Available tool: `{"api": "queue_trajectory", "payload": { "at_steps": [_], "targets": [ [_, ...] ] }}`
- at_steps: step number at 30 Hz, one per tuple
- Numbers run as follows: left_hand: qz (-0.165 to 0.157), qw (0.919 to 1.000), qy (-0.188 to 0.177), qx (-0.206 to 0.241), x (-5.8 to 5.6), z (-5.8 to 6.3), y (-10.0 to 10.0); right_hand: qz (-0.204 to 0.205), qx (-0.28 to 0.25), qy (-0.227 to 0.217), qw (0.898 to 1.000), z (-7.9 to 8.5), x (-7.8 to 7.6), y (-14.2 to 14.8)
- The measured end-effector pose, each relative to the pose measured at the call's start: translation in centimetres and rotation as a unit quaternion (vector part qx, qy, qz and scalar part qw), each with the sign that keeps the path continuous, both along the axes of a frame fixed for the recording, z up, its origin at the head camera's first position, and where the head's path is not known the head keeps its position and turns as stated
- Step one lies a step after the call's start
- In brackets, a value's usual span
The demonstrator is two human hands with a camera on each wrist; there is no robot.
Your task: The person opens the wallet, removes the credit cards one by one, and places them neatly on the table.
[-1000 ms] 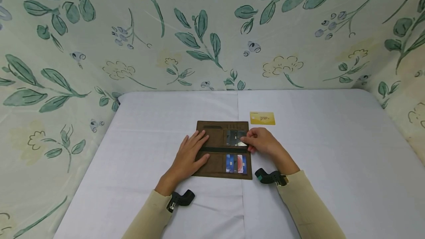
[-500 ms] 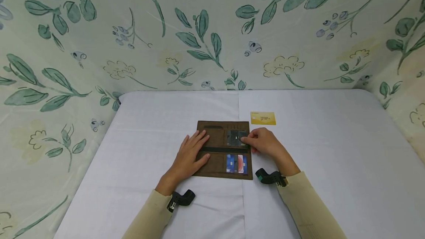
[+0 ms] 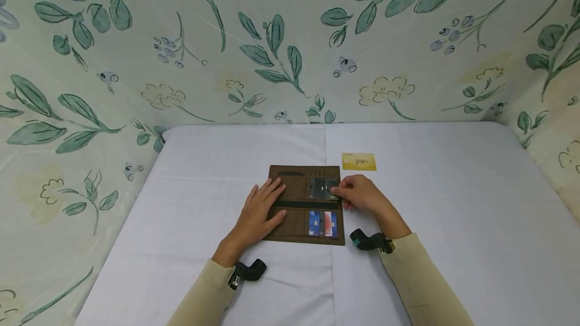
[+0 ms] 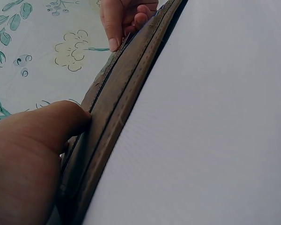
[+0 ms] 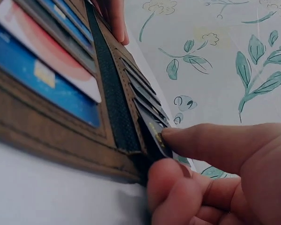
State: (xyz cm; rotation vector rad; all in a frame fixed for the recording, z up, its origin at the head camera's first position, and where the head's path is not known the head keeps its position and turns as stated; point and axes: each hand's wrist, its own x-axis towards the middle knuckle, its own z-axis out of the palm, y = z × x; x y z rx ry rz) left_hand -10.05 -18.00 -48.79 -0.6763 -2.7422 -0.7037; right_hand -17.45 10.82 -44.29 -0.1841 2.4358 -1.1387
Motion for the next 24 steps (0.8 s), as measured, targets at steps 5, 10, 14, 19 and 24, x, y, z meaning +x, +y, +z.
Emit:
{"api": "queue_trajectory", "payload": {
  "at_steps": [5, 10, 14, 19, 24],
  "targets": [
    [0.002, 1.0, -0.001, -0.005, 0.04, -0.01, 0.04, -0.005, -0.005, -0.008, 1.0, 0.11, 0.0, 0.11],
    [0.002, 1.0, -0.005, -0.004, 0.07, 0.18, 0.12, -0.012, -0.01, -0.006, 1.0, 0.11, 0.05, 0.1],
    [0.004, 0.9999, -0.009, -0.005, 0.08, 0.19, 0.11, -0.011, -0.013, 0.0, 1.0, 0.05, 0.1, 0.06],
    [0.005, 0.9999, -0.01, -0.005, 0.05, 0.09, 0.08, -0.008, -0.013, 0.005, 1.0, -0.04, 0.07, 0.03],
    [0.006, 0.9999, -0.011, -0.005, 0.05, 0.07, 0.06, -0.006, -0.011, 0.002, 1.0, -0.09, 0.03, 0.05]
  ]
}}
